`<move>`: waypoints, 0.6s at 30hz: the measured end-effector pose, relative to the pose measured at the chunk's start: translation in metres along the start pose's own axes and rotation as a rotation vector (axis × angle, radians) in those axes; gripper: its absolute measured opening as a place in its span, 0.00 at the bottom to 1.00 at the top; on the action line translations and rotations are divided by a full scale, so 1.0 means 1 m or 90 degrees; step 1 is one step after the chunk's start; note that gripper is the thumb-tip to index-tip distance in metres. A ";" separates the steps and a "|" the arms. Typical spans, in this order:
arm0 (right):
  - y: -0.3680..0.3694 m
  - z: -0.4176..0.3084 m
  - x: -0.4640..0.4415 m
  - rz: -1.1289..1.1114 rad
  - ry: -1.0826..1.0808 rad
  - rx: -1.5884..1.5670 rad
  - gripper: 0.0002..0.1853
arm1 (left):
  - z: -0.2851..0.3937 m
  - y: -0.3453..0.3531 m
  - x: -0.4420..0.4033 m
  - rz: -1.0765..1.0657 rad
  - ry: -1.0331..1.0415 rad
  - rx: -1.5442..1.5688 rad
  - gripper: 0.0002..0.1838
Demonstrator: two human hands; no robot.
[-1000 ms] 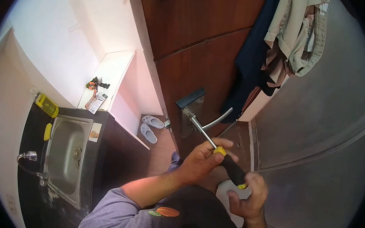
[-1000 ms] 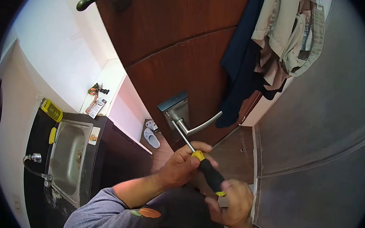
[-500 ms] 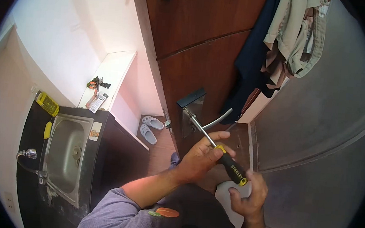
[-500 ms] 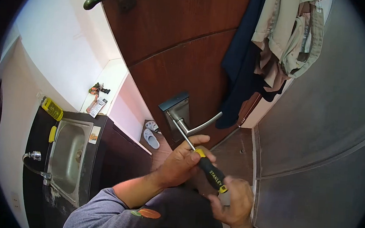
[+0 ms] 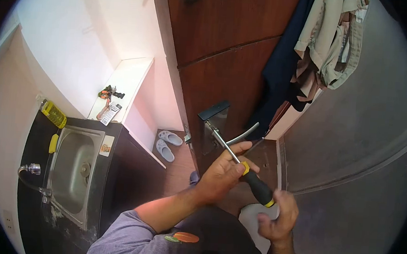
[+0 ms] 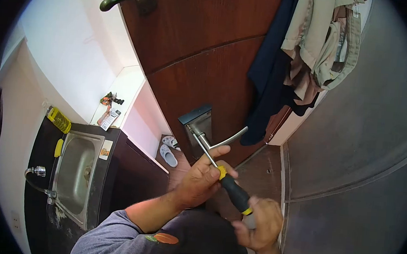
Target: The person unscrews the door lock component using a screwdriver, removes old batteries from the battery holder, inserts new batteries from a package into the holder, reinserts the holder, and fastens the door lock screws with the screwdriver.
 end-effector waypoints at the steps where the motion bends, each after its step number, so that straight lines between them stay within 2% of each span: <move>1: 0.001 -0.001 0.002 -0.002 0.001 0.000 0.25 | -0.002 -0.003 -0.001 -0.025 0.027 0.015 0.36; 3: 0.006 0.001 0.010 -0.058 0.068 0.028 0.28 | 0.000 0.003 -0.001 -0.052 0.051 0.032 0.37; 4: 0.004 0.010 0.012 -0.110 0.095 0.022 0.29 | 0.009 0.017 -0.001 -0.018 0.029 0.073 0.37; 6: -0.001 0.000 0.002 -0.067 0.089 0.033 0.28 | 0.010 0.017 0.000 0.015 0.009 0.109 0.37; 7: -0.003 -0.005 -0.002 -0.025 0.083 0.044 0.27 | 0.003 0.006 0.001 0.016 0.008 -0.006 0.37; 8: 0.002 -0.004 0.002 0.012 0.017 0.027 0.28 | -0.003 -0.003 0.004 0.019 0.006 -0.120 0.37; 9: 0.004 -0.002 0.006 0.011 0.019 0.027 0.28 | 0.000 0.005 0.004 0.021 0.004 -0.119 0.37; 11: 0.004 0.007 0.010 -0.085 0.148 0.015 0.26 | 0.011 0.027 -0.003 0.028 0.034 0.173 0.37; 12: 0.000 0.013 0.008 -0.132 0.175 0.001 0.24 | 0.010 0.023 -0.002 0.027 0.034 0.173 0.37; 13: 0.001 0.010 0.003 -0.132 0.173 0.000 0.24 | 0.007 0.014 0.001 0.009 0.026 0.075 0.36; 14: 0.000 0.001 -0.005 -0.065 0.096 0.007 0.23 | 0.005 0.005 0.001 -0.009 0.019 -0.025 0.36; 15: -0.001 -0.005 -0.008 0.002 0.023 0.014 0.22 | 0.000 -0.003 0.000 -0.007 0.019 -0.027 0.36; 16: 0.001 0.000 -0.004 -0.055 -0.018 0.007 0.27 | -0.004 -0.009 -0.001 -0.034 0.042 -0.034 0.36; 17: 0.003 0.003 0.001 -0.056 -0.015 0.007 0.27 | -0.009 -0.013 0.000 -0.062 0.064 -0.040 0.36; 18: 0.005 0.008 0.005 -0.076 0.065 -0.001 0.26 | -0.004 -0.005 0.000 -0.063 0.062 -0.039 0.36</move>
Point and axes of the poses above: each hand's wrist, its own x-axis away from the middle knuckle, its own y-axis out of the palm, z = x × y, the point moved 2 cm from there along -x, towards the middle knuckle, and after that the axes turned 11 degrees about y, right-handed, at the moved point
